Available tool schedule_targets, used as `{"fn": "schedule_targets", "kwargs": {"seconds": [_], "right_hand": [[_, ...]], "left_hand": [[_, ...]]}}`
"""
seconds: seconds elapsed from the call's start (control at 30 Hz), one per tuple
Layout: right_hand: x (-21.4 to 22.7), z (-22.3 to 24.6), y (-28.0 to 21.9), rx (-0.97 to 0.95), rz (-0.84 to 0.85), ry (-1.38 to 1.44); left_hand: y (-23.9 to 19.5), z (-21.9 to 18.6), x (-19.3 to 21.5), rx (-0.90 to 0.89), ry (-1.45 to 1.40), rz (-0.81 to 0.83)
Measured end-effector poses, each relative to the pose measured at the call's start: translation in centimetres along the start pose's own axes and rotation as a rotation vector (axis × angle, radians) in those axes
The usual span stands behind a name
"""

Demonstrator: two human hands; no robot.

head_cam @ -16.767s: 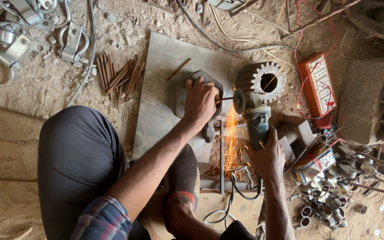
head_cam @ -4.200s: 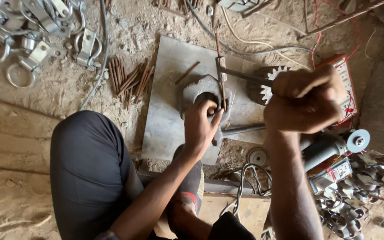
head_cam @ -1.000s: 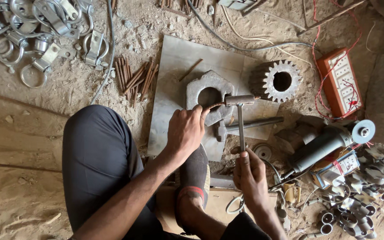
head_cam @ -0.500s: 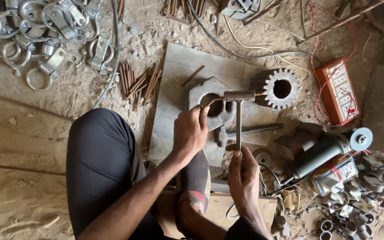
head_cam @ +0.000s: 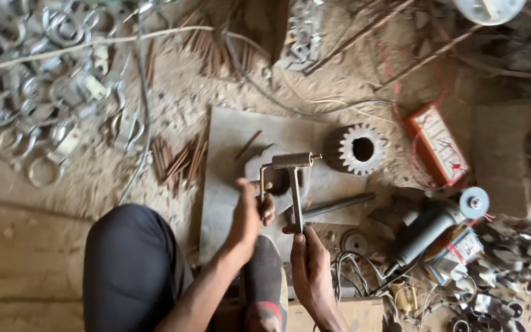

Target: The person uses a handheld grinder to smooth the edges of a metal rod while holding it against a large hex-shaped metal block on the floor.

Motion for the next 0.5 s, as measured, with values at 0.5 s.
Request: {"fn": "schedule_targets", "kwargs": {"seconds": [0.5], "right_hand": [[2.2, -5.5, 2.0, -0.094, -0.056, 0.339]], "left_hand": [[-1.5, -4.2, -0.8, 0.097, 0.056, 0.06]]}}
Point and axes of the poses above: each hand's wrist, its own y-axis towards the middle knuckle, its own x-axis out of the back of the hand, z = x × y, the point moved 2 cm from there along y, towards the middle knuckle, and after that the axes turned 1 degree about x, right-handed, at the moved point
